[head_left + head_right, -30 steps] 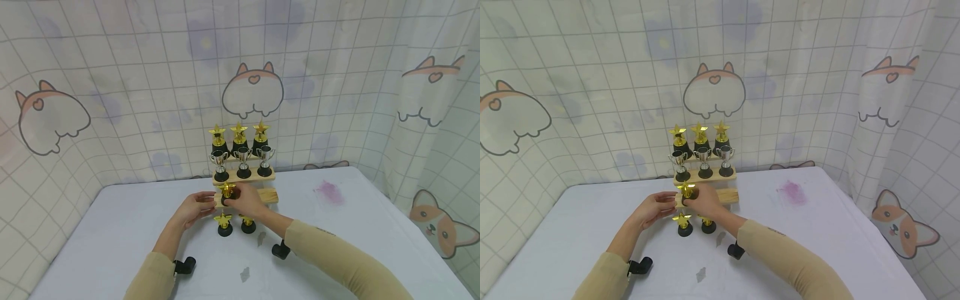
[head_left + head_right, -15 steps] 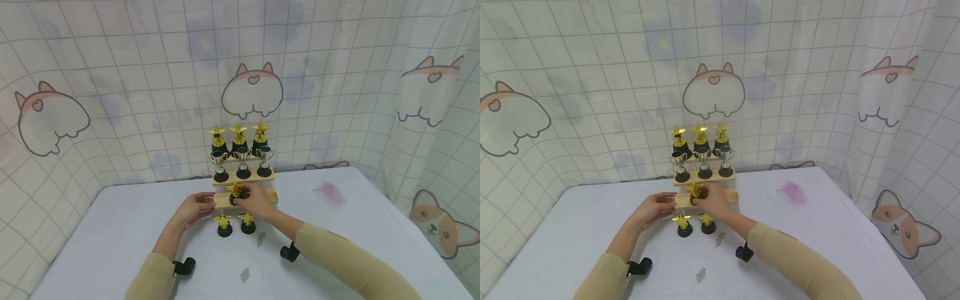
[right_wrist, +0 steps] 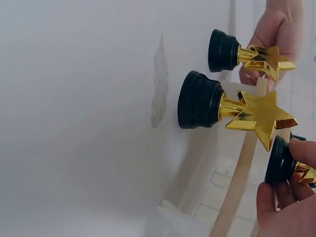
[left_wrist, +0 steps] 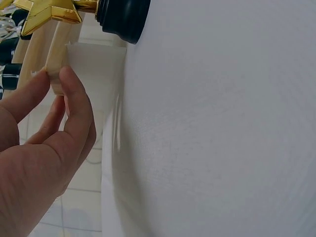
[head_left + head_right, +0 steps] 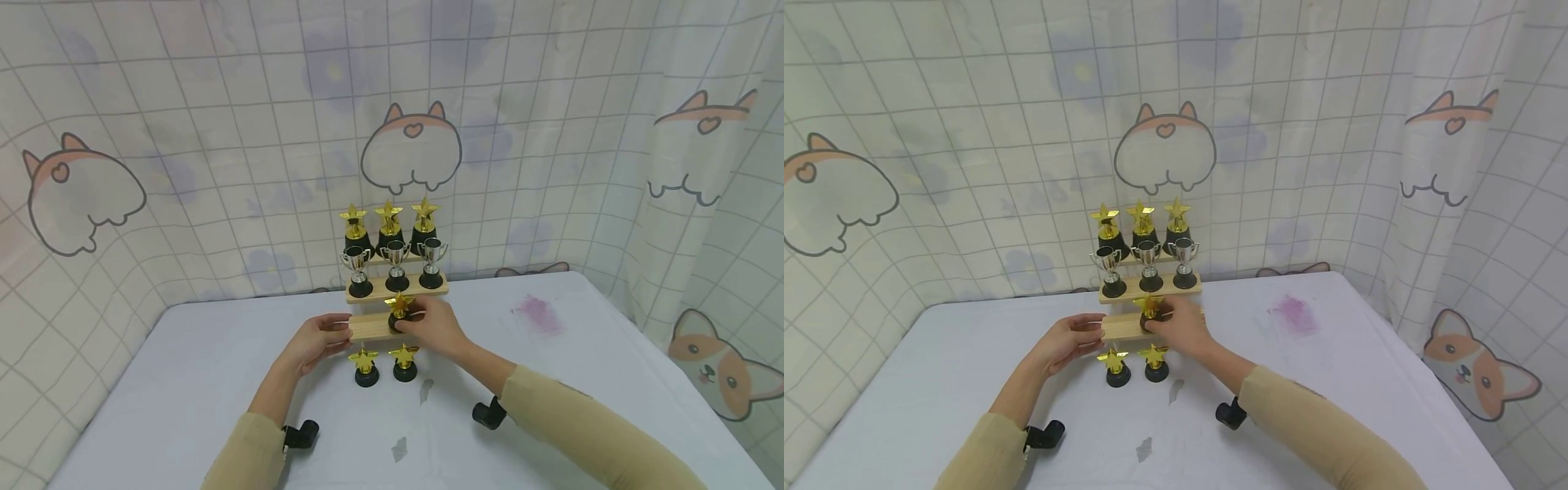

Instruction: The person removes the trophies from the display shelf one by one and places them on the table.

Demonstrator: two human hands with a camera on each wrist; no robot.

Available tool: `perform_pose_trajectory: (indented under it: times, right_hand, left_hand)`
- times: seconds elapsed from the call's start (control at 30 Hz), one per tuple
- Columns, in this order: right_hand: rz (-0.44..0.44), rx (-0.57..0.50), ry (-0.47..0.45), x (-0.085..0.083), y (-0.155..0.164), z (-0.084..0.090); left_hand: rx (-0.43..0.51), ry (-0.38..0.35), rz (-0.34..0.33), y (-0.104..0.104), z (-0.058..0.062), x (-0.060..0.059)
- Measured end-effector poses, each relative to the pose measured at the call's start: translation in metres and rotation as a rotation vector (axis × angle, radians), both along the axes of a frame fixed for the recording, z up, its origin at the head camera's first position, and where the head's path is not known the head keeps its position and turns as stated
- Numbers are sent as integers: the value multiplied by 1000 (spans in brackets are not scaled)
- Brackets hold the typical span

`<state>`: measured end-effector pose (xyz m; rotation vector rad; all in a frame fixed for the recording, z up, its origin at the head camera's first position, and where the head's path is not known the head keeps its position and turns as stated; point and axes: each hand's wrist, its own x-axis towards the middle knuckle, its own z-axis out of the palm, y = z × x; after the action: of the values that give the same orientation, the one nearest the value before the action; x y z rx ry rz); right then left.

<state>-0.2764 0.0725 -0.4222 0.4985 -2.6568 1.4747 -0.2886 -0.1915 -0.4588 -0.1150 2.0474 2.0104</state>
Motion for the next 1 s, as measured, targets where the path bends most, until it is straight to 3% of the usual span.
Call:
perform_pose_trajectory:
  times: [1.0]
  right_hand:
    - [-48, -1, -68, 18, 41, -2]
  left_hand:
    - [2, -11, 8, 1, -2, -2]
